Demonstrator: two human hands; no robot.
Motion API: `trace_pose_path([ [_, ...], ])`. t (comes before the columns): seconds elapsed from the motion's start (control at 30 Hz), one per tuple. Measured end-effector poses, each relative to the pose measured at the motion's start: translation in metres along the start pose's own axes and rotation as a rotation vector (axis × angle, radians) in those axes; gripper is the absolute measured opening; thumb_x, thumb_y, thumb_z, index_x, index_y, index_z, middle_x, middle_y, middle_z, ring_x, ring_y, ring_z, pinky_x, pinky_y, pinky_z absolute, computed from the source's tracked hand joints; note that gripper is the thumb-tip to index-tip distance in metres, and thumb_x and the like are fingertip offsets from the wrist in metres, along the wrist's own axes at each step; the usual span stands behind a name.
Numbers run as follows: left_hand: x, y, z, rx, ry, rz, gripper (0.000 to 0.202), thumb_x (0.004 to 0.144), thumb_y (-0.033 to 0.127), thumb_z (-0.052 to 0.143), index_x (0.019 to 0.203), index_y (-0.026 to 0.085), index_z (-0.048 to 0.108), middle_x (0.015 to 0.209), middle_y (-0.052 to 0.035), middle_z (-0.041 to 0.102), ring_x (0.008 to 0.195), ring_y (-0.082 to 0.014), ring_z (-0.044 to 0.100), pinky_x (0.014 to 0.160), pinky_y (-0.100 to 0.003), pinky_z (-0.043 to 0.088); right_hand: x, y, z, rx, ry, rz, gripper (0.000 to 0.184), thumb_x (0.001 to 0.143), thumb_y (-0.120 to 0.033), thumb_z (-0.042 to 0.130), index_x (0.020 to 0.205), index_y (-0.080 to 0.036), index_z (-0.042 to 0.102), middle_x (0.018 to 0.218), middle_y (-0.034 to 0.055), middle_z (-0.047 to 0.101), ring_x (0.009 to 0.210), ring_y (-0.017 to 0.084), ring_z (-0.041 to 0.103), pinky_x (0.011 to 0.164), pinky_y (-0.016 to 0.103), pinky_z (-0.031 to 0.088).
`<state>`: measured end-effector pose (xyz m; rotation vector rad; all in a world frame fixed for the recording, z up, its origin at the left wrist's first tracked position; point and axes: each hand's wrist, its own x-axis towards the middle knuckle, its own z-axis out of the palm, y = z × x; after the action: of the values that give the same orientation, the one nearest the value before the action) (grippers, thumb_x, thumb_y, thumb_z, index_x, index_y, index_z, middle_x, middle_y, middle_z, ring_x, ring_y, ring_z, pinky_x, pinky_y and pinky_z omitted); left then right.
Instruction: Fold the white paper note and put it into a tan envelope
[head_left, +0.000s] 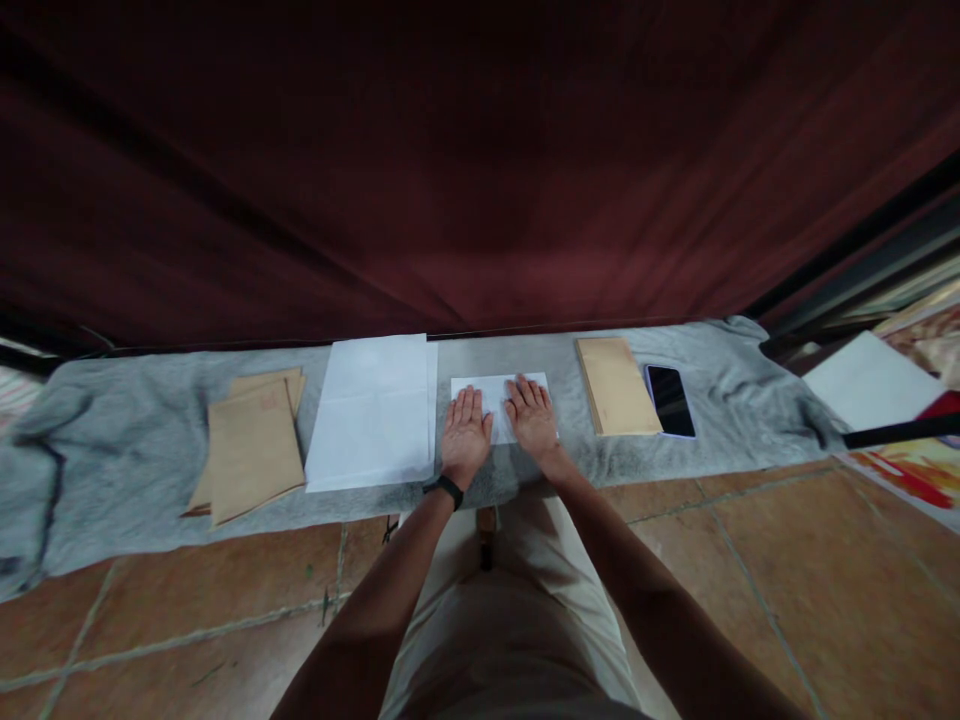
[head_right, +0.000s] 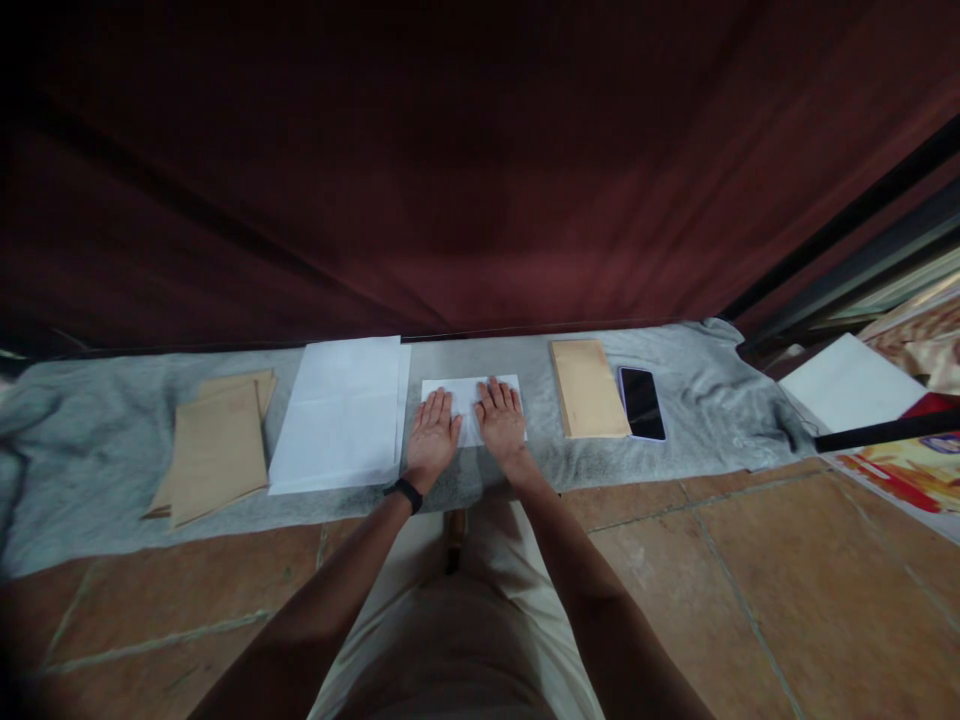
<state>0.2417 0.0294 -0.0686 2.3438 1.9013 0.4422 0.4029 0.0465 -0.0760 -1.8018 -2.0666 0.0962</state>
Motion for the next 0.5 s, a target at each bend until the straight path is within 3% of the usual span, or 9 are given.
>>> trace_pose_path([
  [0.27,0.0,0.0,0.0,-0.019,-0.001,0.0,0.059,0.103,0.038,0.03,0.156,0.01,0.036,0.163,-0.0138,0.034,0.155,-0.0254,0.023,0.126,-0.048,0.023,-0.014,0.025,-0.008,-0.006,0.033,0.035,0.05,0.106,-0.033,0.035,0.151,-0.014,0.047,0.158,0.0156,0.043,0.146,0.029,0.038,0.12,0.052,0.026],
  [0.5,0.001,0.007,-0.001,-0.016,-0.015,-0.001,0.059,0.104,0.034,0.028,0.154,0.004,0.036,0.164,-0.0177,0.03,0.155,-0.0275,0.021,0.127,-0.049,0.019,-0.02,0.029,-0.01,-0.02,0.042,0.053,0.05,0.106,-0.032,0.035,0.15,-0.013,0.048,0.158,0.0152,0.043,0.147,0.029,0.037,0.121,0.051,0.025],
])
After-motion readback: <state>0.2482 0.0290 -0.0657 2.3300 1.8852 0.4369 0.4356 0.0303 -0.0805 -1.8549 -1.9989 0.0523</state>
